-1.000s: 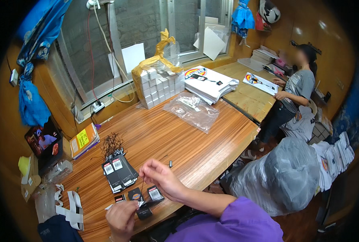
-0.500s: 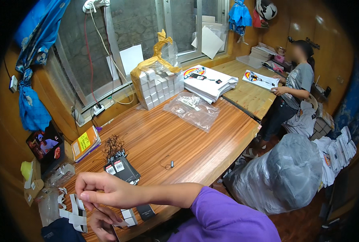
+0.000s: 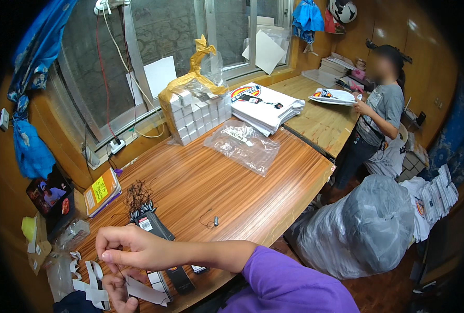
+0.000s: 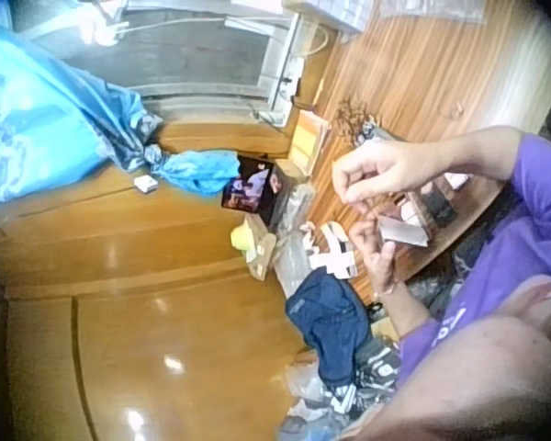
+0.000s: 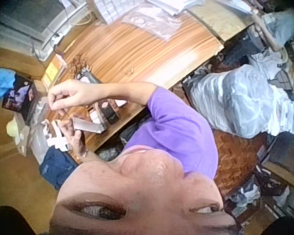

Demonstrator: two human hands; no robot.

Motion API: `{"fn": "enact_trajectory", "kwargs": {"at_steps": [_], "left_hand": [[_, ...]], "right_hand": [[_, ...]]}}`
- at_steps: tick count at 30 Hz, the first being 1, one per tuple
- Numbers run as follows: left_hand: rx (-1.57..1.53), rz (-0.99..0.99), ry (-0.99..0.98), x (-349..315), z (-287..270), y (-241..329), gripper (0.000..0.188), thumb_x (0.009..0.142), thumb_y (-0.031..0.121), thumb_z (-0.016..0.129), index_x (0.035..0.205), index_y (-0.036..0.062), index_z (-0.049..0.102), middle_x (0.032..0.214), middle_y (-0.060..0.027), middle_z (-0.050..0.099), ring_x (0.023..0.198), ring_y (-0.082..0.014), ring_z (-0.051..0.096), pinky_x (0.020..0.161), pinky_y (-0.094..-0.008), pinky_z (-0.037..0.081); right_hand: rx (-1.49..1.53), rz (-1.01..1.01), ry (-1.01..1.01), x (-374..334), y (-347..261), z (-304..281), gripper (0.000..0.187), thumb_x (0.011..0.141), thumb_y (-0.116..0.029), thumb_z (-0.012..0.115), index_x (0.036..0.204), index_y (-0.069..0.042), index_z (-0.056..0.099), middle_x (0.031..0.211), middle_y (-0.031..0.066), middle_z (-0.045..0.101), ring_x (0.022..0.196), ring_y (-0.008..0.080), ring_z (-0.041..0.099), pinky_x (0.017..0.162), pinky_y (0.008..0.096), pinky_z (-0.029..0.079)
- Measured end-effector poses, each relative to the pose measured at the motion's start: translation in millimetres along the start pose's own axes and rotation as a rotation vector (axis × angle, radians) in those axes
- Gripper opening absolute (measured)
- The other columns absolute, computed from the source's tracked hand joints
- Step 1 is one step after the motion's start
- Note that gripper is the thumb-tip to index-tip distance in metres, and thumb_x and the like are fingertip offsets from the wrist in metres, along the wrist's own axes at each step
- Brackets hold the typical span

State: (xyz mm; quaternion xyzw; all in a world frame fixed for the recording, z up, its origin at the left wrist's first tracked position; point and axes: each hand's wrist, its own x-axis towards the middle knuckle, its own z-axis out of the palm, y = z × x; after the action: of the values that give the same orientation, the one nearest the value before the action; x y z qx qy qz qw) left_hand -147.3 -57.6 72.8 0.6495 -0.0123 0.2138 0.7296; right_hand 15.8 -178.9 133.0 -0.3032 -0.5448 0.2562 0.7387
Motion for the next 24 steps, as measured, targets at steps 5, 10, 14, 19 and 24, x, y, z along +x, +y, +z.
{"fn": "enact_trajectory", "kwargs": {"at_steps": [5,10,14,19,24], "left_hand": [[0.162,-0.140,0.025,2,-24,-5,0.066,0.076,0.022,0.060,0.131,0.0018,0.031,0.123,-0.0066,0.032,0.109,-0.0213,0.041,0.093,-0.0345,0.034],[0.382,-0.066,0.129,10,-28,-17,0.053,0.086,0.007,0.046,0.134,0.0007,0.025,0.133,-0.0137,0.034,0.123,-0.0201,0.034,0.100,-0.0292,0.026],[0.285,-0.145,0.196,22,-22,-11,0.033,0.085,0.014,0.054,0.113,0.0016,0.042,0.094,-0.0046,0.049,0.083,-0.0096,0.048,0.077,-0.0232,0.043],[0.423,-0.145,0.158,27,-26,-7,0.041,0.076,0.018,0.066,0.107,0.0006,0.046,0.088,-0.0049,0.052,0.076,-0.0104,0.052,0.065,-0.0217,0.044],[0.502,-0.217,0.229,22,-32,-14,0.029,0.072,0.004,0.066,0.098,-0.0006,0.053,0.089,-0.0029,0.055,0.084,-0.0100,0.051,0.076,-0.0236,0.042]], "right_hand": [[-0.043,0.172,-0.050,3,-7,-4,0.014,0.089,-0.014,0.048,0.083,-0.001,0.047,0.068,0.0040,0.055,0.062,0.0080,0.052,0.055,0.0214,0.042],[-0.223,0.016,-0.015,6,18,-7,0.011,0.087,-0.012,0.049,0.085,-0.001,0.048,0.069,0.0062,0.055,0.063,0.0116,0.055,0.057,0.0244,0.044],[-0.366,0.051,0.018,13,23,-25,0.010,0.086,-0.011,0.050,0.085,-0.001,0.048,0.065,0.0066,0.056,0.061,0.0135,0.057,0.056,0.0261,0.044],[-0.410,0.110,-0.031,15,31,-27,0.011,0.086,-0.011,0.050,0.084,0.000,0.048,0.066,0.0055,0.055,0.061,0.0120,0.057,0.056,0.0252,0.044],[-0.412,0.081,-0.012,19,51,-27,0.015,0.086,-0.017,0.054,0.086,-0.002,0.052,0.074,0.0025,0.053,0.069,0.0091,0.055,0.060,0.0243,0.044]]}}
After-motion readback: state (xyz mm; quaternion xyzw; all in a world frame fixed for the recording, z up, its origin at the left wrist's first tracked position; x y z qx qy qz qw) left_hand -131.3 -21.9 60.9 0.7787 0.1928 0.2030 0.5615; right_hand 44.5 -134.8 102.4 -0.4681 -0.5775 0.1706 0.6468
